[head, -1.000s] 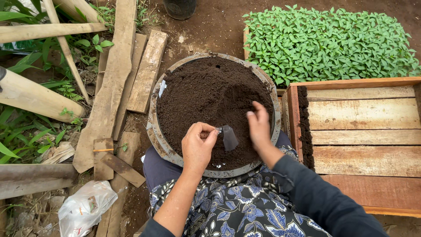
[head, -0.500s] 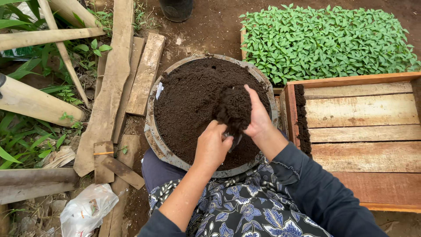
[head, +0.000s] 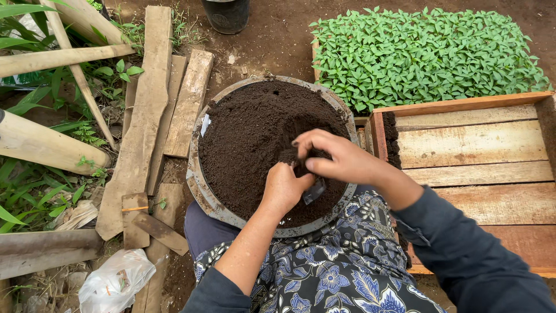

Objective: The person scoops soil from a basin on their lap, fills small plastic seedling pouches by hand, and places the filled pouches into a wooden tray. The person repeats this process continuously, handling the soil and pouches directly without tools.

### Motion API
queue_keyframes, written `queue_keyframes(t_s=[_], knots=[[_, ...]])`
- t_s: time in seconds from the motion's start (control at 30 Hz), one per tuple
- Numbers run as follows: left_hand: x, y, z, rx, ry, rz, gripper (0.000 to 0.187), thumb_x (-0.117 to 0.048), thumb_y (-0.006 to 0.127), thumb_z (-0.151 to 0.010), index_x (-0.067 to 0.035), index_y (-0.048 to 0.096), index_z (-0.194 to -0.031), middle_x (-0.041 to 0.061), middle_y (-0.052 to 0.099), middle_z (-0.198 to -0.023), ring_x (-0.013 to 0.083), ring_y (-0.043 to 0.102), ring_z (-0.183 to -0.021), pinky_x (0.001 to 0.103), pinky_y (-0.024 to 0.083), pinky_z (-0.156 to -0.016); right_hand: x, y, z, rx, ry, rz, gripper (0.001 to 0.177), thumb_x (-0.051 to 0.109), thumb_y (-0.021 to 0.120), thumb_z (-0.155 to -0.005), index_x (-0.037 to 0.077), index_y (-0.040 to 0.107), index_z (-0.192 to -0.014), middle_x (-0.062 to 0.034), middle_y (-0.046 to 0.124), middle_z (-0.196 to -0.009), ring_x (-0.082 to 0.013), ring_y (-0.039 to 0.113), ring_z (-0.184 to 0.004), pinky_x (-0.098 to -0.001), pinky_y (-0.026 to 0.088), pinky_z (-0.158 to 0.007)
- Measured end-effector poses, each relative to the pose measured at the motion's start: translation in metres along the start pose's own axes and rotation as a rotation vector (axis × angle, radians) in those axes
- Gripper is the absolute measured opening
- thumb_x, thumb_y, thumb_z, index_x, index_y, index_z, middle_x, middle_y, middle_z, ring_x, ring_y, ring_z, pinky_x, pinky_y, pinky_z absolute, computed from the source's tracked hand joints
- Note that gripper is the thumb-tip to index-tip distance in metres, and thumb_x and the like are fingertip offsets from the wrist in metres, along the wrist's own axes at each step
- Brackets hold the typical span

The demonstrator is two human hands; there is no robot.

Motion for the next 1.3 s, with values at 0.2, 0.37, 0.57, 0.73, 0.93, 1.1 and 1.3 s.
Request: queue_keyframes(t_s=[0.2,0.37,0.57,0.73,0.93,1.1,1.3], knots=[[-0.015,-0.012,0.010,-0.250,0.105,0.144,0.036,-0.009,0.058,-0.075,-0.003,0.058,-0.110,0.018,0.056,-0.110,0.0326,0.046,-0.114,0.042,0.036,-0.097,-0.061,0.020,-0.001,0.004,0.014,0.670,0.023,0.026,0.064,-0.074,0.015,0.056,-0.092,-0.0068,0.048,-0.121,-0.0309,0.026,-0.130,-0.0621,0.023,-0.099],[0.006,0.003,0.021,-0.379,0.013,0.759,0.040,-0.015,0.042,-0.089,-0.004,0.039,-0.127,0.020,0.036,-0.126,0.0286,0.040,-0.115,0.041,0.039,-0.095,-0.075,0.025,-0.012,-0.196,-0.096,0.315,0.017,0.022,0.066,-0.074,0.011,0.059,-0.084,-0.0063,0.057,-0.110,-0.0303,0.040,-0.122,-0.0498,0.032,-0.098],[0.044,0.022,0.007,-0.369,-0.177,1.394,0.041,-0.035,0.028,-0.096,-0.007,0.042,-0.121,0.013,0.051,-0.113,0.0204,0.052,-0.102,0.030,0.047,-0.087,-0.073,0.032,-0.011,-0.174,0.022,-0.025,0.042,0.018,0.069,-0.072,0.006,0.051,-0.108,-0.0138,0.049,-0.121,-0.0337,0.047,-0.114,-0.0474,0.042,-0.091],[0.067,0.007,0.007,-0.545,-0.230,1.268,0.033,-0.042,0.039,-0.092,-0.013,0.052,-0.099,0.006,0.061,-0.084,0.0161,0.061,-0.065,0.020,0.052,-0.056,-0.146,0.041,-0.010,-0.057,0.377,0.311,0.078,0.033,0.074,-0.067,0.024,0.035,-0.135,-0.0162,0.036,-0.132,-0.0348,0.040,-0.121,-0.0488,0.036,-0.098],[0.049,-0.007,0.016,-0.529,-0.158,1.324,0.046,-0.052,0.026,-0.091,-0.013,0.046,-0.106,0.006,0.048,-0.093,0.0167,0.056,-0.075,0.022,0.052,-0.066,-0.137,0.079,-0.030,-0.327,0.438,-0.778,0.063,0.016,0.068,-0.071,0.017,0.041,-0.128,-0.0167,0.041,-0.118,-0.0283,0.051,-0.101,-0.0375,0.049,-0.080],[0.044,-0.005,0.014,-0.464,-0.141,1.342,0.051,-0.058,0.021,-0.089,-0.015,0.048,-0.100,-0.003,0.050,-0.092,0.0107,0.053,-0.086,0.026,0.047,-0.084,-0.084,0.033,-0.037,-0.115,0.287,-0.321,0.044,0.019,0.072,-0.064,0.016,0.059,-0.106,-0.0092,0.056,-0.099,-0.0221,0.053,-0.092,-0.0376,0.047,-0.077],[0.053,0.010,0.004,-0.395,-0.090,1.364,0.058,-0.058,0.020,-0.089,-0.009,0.049,-0.102,0.009,0.058,-0.097,0.0181,0.055,-0.094,0.033,0.044,-0.089,0.004,0.014,-0.038,0.175,0.082,0.468,0.032,0.017,0.064,-0.072,0.018,0.057,-0.103,-0.0102,0.055,-0.110,-0.0350,0.054,-0.103,-0.0478,0.043,-0.087]])
Point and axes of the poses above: each hand's wrist, its own z-axis away from the middle knuckle, its own y-axis out of the palm, x = y × z, the point moved 5 cm from there along -z, towards the middle knuckle
